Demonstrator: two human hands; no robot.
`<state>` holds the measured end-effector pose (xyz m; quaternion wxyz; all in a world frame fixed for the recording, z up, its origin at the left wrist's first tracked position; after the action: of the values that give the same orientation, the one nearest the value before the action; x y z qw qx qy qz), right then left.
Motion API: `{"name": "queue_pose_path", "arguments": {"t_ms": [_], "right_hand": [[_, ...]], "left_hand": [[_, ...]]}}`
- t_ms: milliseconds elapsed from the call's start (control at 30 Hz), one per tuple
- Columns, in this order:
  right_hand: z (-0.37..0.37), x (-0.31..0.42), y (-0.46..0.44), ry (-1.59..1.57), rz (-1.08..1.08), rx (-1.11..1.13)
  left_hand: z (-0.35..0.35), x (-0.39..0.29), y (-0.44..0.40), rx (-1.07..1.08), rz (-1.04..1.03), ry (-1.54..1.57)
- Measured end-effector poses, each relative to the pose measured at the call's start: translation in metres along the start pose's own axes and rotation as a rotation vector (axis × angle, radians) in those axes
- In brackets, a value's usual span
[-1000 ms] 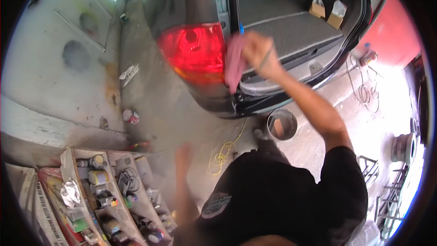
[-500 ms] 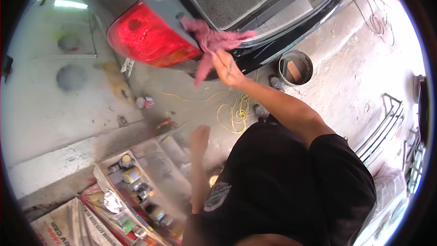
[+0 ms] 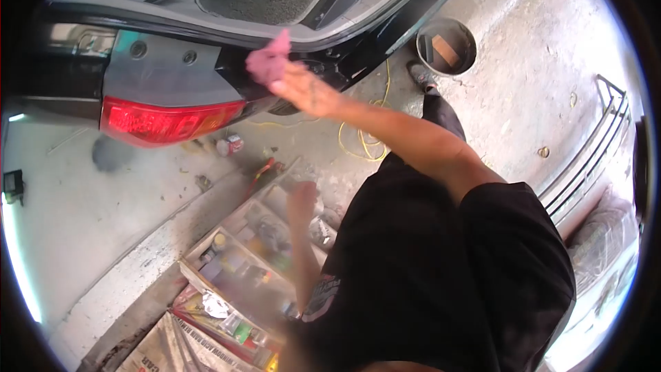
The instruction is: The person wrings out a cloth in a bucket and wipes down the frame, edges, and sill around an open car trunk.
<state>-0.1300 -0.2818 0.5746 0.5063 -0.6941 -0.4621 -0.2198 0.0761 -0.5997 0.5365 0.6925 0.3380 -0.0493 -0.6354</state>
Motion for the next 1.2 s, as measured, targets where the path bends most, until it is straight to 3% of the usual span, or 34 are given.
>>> {"name": "queue_pose_path", "arguments": {"t_ms": [33,67,133,233,267,333,433,467,533,633,700,733,833,867,900,933,967,1067,1133,1200], "right_hand": [[0.012,-0.013,0.022,-0.044,-0.008,-0.033],[0.030,-0.028,0.038,0.340,-0.026,0.085],[0.034,-0.042,0.050,0.503,-0.074,0.054],[-0.018,-0.003,0.005,0.097,-0.327,-0.314],[-0.037,-0.003,-0.009,0.244,-0.422,-0.295],[-0.051,0.068,-0.044,0.102,-0.255,-0.220],[-0.035,0.027,-0.013,0.361,0.074,-0.070],[-0.010,0.012,0.004,0.224,0.080,-0.015],[0.020,-0.018,0.033,0.369,0.012,0.095],[0.025,-0.055,0.066,0.459,0.017,-0.039],[0.033,-0.103,0.093,0.183,-0.052,-0.223],[0.054,-0.096,0.096,0.603,-0.068,-0.057],[0.019,-0.065,0.044,0.528,-0.554,-0.367],[0.010,-0.068,0.035,0.270,-0.433,-0.140],[-0.020,-0.039,0.033,0.611,-0.010,-0.131],[-0.048,0.006,0.012,0.112,-0.030,-0.376],[-0.053,0.050,-0.001,0.025,0.032,-0.265],[-0.072,0.080,0.001,0.199,0.122,-0.183],[-0.075,-0.004,0.053,-0.082,0.084,-0.299],[-0.055,-0.061,0.111,-0.684,-0.191,-0.414]], "left_hand": [[-0.001,0.003,0.004,0.031,-0.030,0.047],[0.001,0.004,0.006,0.059,-0.006,0.037],[-0.006,0.001,-0.002,0.094,0.026,0.046],[0.001,-0.028,-0.016,0.067,-0.002,-0.013],[0.002,-0.027,-0.005,0.075,0.001,-0.028],[0.000,-0.024,0.002,0.081,0.008,0.016],[-0.013,-0.016,0.009,0.106,0.041,0.050],[-0.015,-0.014,0.007,0.109,0.051,0.051],[-0.021,0.003,0.018,0.137,0.082,0.039],[-0.027,0.007,0.027,0.175,0.132,0.077],[-0.026,0.008,0.026,0.164,0.142,0.074],[-0.025,0.006,0.025,0.165,0.155,0.091],[-0.034,0.012,0.025,0.208,0.162,0.156],[-0.038,0.014,0.026,0.222,0.190,0.158],[-0.040,0.012,0.021,0.232,0.209,0.158],[-0.044,0.014,0.015,0.248,0.228,0.158],[-0.049,0.020,0.013,0.236,0.200,0.161],[-0.054,0.019,0.013,0.289,0.187,0.141],[-0.047,0.011,0.010,0.277,0.170,0.128],[-0.042,0.018,0.010,0.253,0.202,0.163]]}}
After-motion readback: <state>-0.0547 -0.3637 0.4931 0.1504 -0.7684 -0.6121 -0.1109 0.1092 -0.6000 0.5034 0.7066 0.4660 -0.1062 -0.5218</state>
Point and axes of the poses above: each hand's wrist, its own y-axis away from the middle knuckle, its own z-axis out of the back of the hand, x = y × z, the point moved 1 cm from there along -y, towards the middle knuckle, and after that the axes turned 14 degrees about -y, right-handed, at the moved point
